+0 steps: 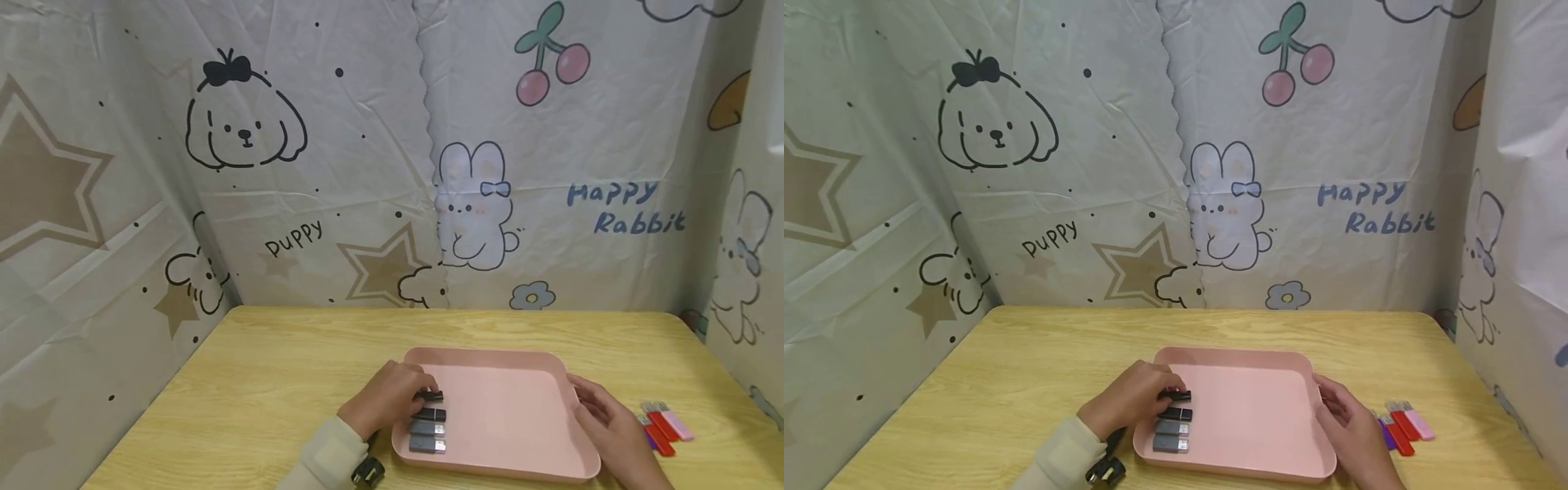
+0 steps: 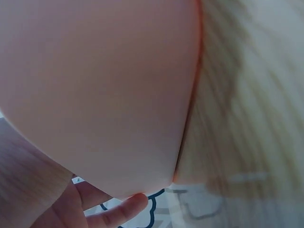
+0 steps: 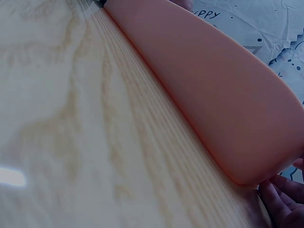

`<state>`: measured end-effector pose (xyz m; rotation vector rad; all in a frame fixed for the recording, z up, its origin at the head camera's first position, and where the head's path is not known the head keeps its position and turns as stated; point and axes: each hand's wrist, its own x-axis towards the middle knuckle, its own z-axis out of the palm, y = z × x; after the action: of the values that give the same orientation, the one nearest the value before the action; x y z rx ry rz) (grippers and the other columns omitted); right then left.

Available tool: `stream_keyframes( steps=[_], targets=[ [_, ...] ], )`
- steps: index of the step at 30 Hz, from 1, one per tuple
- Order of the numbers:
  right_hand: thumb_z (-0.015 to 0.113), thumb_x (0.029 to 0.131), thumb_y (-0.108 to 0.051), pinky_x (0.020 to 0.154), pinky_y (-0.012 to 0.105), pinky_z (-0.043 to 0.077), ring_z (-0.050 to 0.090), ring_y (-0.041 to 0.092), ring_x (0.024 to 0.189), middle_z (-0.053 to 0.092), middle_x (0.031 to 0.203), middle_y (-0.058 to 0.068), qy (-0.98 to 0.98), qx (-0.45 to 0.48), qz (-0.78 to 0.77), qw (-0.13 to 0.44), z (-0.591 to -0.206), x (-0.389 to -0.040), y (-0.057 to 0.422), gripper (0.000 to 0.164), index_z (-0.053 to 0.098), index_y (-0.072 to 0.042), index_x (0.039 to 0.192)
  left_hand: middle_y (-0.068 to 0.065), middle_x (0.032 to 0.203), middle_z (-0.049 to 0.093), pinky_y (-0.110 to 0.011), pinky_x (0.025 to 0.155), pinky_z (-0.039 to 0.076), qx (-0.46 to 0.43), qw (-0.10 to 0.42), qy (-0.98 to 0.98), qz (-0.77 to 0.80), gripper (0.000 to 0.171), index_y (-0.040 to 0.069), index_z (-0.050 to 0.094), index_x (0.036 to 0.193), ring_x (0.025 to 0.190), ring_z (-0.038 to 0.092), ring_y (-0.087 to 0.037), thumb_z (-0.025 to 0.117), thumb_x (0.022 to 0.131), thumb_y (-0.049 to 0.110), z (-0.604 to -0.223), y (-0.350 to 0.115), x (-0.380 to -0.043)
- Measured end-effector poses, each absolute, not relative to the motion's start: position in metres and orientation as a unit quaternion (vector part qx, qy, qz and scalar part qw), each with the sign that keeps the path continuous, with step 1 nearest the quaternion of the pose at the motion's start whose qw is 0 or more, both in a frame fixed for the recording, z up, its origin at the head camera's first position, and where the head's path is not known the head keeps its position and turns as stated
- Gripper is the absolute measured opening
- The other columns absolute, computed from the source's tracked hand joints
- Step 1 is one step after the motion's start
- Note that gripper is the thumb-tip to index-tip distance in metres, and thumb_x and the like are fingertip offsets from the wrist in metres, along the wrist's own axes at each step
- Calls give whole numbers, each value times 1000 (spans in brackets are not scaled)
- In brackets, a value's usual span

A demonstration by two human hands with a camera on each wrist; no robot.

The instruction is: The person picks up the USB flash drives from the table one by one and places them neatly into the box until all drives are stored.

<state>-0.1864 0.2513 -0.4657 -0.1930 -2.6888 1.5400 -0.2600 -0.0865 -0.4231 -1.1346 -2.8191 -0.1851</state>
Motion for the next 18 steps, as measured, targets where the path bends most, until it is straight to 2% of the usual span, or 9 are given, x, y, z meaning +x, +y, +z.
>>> stream_keyframes(
  steps=[3, 18],
  targets=[
    [51, 100, -39, 90, 23, 51, 47, 33, 126, 47, 141, 21, -868, -65, 492, 17, -465, -186, 251, 56, 40, -12, 147, 12, 94, 69, -19, 75, 51, -374, 38, -925, -57, 24, 23, 75, 103, 79, 59, 3, 76, 82, 12, -423, -87, -261],
    [51, 99, -39, 86, 17, 50, 49, 34, 125, 48, 139, 22, -865, -61, 497, 24, -467, -187, 250, 55, 41, -12, 146, 15, 96, 70, -18, 78, 51, -381, 26, -921, -72, 26, 23, 76, 102, 85, 61, 3, 74, 82, 8, -419, -89, -264]
  ],
)
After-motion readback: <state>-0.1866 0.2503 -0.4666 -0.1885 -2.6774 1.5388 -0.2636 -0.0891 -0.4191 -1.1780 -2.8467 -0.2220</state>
